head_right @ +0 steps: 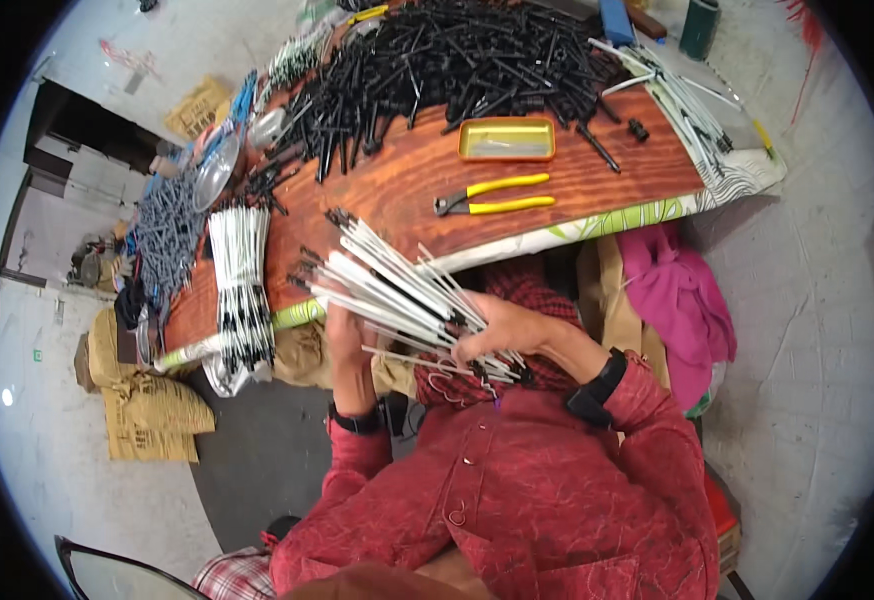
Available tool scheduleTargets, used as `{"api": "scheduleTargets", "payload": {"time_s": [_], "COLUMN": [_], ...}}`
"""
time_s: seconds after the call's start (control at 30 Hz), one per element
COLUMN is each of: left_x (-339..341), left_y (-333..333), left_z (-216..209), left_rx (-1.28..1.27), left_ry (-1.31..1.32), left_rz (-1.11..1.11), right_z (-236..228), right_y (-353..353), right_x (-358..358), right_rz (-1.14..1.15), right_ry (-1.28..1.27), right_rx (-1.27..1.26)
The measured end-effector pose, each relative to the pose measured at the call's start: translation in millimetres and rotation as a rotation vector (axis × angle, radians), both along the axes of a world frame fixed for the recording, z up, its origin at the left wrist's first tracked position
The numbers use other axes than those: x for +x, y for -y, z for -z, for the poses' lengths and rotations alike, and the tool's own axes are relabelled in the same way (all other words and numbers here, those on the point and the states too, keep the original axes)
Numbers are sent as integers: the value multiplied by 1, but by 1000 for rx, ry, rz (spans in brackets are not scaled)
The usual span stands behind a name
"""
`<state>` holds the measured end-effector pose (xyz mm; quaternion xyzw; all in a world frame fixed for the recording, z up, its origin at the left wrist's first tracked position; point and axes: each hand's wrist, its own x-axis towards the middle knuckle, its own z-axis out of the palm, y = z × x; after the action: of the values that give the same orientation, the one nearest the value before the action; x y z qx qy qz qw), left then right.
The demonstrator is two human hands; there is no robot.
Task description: The person trims the ends of white rods using pliers, gathers them into bundles, and sorts through them by hand. They then move a pink cloth and a white bag before continuing to arrange and trim more rods.
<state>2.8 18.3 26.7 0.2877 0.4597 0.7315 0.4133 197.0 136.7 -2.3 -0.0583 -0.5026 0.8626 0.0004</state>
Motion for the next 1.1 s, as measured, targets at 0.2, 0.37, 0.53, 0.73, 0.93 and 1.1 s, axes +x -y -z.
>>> {"api": "scheduleTargets", "payload": {"time_s": [0.2,0.37,0.53,0.73,0.93,1.1], "left_x": [-7,11,30,53,68,68], "left_y": [3,13,12,7,11,13], "left_z": [-6,24,28,20,26,21], "left_rx": [203,240,81,133,51,91], "left_ry": [124,246,234,122,79,40], "left_rz": [-115,16,151,162,142,189], "right_z": [-14,-1,5,13,27,11], "right_y": [-6,6,15,27,42,43], "right_x": [-2,-4,-2,4,13,15], "right_rz": [163,219,231,175,154,90], "right_ry": [26,20,77,129,45,26], "right_rx": [118,301,495,690,752,663]}}
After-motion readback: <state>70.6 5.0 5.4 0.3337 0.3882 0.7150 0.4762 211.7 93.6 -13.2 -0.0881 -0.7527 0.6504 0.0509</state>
